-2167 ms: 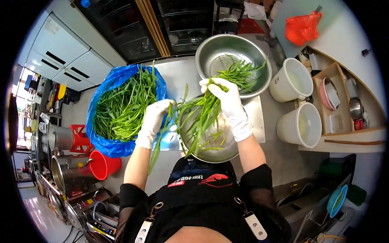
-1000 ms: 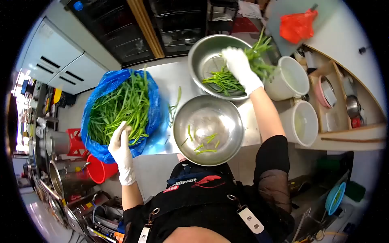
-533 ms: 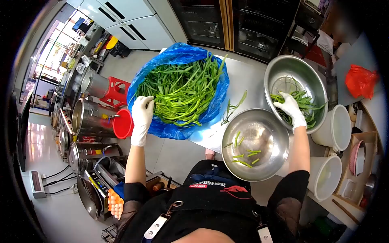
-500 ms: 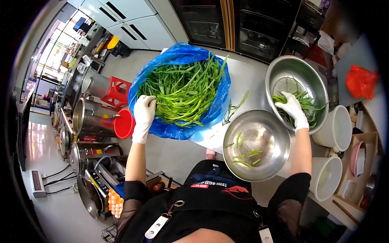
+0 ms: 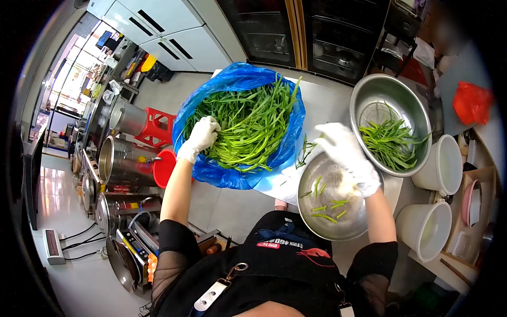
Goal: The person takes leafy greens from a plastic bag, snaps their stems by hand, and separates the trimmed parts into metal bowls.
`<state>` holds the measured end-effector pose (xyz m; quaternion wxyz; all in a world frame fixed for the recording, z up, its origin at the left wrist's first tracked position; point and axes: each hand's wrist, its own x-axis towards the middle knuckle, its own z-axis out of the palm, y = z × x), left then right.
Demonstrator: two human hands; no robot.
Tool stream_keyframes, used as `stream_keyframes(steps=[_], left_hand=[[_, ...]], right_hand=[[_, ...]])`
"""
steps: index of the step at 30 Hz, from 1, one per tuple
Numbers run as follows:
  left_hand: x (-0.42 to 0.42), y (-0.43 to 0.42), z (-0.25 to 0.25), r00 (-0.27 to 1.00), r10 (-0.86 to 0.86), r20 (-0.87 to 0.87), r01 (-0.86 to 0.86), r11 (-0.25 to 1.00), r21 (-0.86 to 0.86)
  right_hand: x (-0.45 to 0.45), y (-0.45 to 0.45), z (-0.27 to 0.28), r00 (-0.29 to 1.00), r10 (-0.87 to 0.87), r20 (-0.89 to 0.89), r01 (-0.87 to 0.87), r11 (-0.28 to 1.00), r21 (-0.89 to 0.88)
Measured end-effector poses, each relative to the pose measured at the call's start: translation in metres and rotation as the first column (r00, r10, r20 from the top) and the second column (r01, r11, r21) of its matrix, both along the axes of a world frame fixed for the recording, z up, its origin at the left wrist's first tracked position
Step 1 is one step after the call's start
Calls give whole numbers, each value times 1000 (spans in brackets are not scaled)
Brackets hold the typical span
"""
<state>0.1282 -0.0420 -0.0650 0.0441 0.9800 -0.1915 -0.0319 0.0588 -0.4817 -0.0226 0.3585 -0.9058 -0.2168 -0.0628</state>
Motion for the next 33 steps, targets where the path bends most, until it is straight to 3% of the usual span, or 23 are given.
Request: stream_keyframes(steps=[3,5,8,13,14,17,21,25,27,33], left_hand=[[-14,-7,33,985,-79,154,104,982,-160],[-23,-17,57,974,-93,206,147,953,-266],[-42,-34,77,933,-150,327,245,930,-273],[-68,-64,99,878,-137,458,260,941,-218],[-70,-58,96,908,-155,389,260,937,-232],[-73,-62,113,890,-22,455,207,910,-360],[-74,-32,95,929,189,319,33,814,-579],[-80,-43,92,965,159,210,19,754,-657],[-78,-49,86,965,92,246,97,747,-658],[-71,-65,77,961,61,269,140,733,-666]], right_hand=[[1,48,-3,993,115,14,-115,993,-42],[4,81,0,954,126,271,-142,989,41],[18,122,2,911,94,402,-155,980,123],[17,143,11,932,206,299,-232,971,52],[15,144,9,941,204,269,-228,972,60],[14,142,2,963,168,213,-195,974,113],[11,127,0,992,121,25,-123,962,244],[9,119,-10,989,131,-67,-94,912,398],[5,116,-9,990,126,-63,-89,906,414],[-3,115,-4,994,22,-105,14,943,332]])
